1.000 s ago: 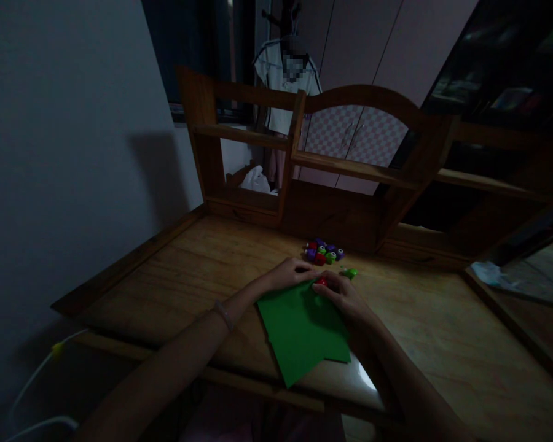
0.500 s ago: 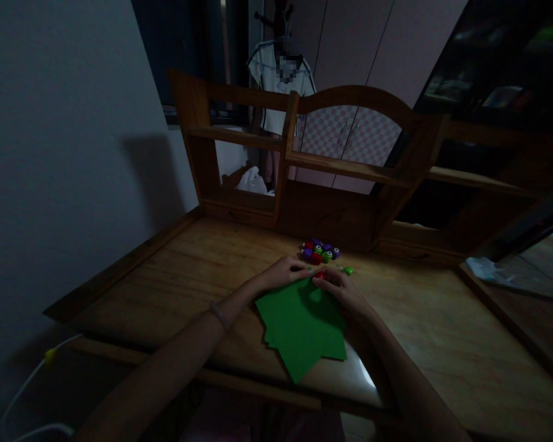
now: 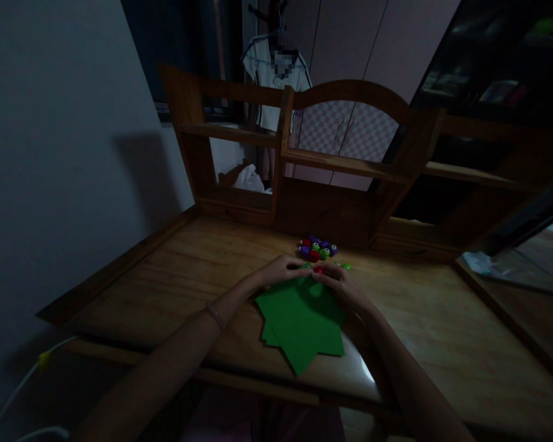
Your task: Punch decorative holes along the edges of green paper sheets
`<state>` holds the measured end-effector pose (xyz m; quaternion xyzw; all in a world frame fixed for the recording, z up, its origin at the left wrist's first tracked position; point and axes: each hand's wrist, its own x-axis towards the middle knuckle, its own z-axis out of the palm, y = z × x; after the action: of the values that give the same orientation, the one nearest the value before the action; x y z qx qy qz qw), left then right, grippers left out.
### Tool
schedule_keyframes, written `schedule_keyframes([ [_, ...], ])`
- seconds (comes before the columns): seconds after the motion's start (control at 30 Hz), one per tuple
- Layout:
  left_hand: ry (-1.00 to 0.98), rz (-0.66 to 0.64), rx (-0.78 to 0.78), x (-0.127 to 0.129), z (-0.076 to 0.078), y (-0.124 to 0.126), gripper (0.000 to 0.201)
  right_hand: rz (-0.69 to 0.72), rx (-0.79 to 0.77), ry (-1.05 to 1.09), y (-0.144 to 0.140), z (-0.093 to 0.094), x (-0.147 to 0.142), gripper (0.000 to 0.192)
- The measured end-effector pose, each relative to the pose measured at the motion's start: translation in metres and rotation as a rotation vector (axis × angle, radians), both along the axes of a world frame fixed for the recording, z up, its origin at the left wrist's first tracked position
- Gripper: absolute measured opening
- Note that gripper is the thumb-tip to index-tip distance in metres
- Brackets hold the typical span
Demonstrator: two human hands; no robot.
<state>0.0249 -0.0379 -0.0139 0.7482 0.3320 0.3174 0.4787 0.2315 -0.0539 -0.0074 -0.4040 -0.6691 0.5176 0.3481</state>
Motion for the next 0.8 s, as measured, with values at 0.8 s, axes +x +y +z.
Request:
schedule_keyframes([
  [0.8, 0.121, -0.049, -0.057, -0.006, -0.015, 0.007, 0.036, 0.008, -0.053, 0.041, 0.004, 0.001, 0.005, 0.036],
])
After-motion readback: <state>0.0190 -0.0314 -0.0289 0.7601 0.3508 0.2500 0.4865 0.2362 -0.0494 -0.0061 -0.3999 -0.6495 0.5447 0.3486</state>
